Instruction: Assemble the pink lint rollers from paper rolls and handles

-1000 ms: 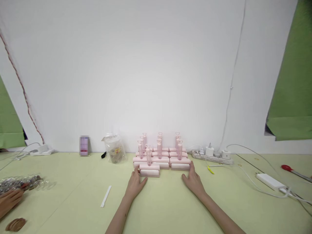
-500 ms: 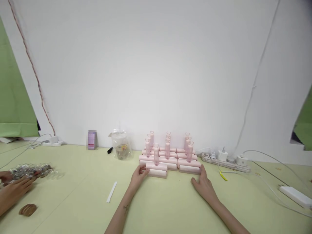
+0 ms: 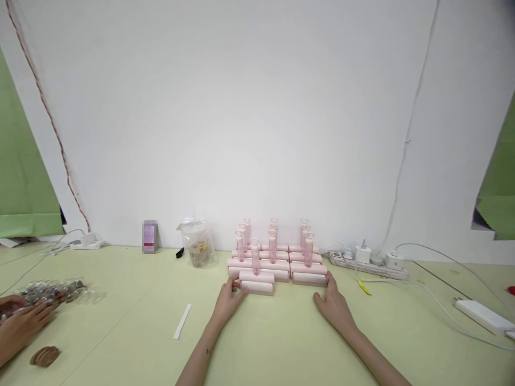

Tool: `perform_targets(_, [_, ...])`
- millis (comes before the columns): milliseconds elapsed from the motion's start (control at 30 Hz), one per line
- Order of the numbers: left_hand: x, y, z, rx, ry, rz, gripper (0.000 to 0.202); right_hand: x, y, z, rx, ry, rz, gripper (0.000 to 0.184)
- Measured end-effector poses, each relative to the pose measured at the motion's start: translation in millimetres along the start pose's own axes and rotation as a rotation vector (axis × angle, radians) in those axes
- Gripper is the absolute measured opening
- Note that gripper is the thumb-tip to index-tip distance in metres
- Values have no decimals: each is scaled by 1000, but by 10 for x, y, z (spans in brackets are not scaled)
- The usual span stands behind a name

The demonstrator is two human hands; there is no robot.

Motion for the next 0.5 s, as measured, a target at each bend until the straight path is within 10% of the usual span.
perform_targets(500, [-14,-13,25,-13,-153,-49,47,-79,-24,59,86,60,62,67])
Point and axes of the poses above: each hand's wrist, its own y-axis away from the middle knuckle, its own x-axis out of the back of the hand, z = x × y, the point moved 4 cm from there along -y, towards the middle knuckle, and after that the axes turned 11 degrees about -y, right-handed, at the moved point
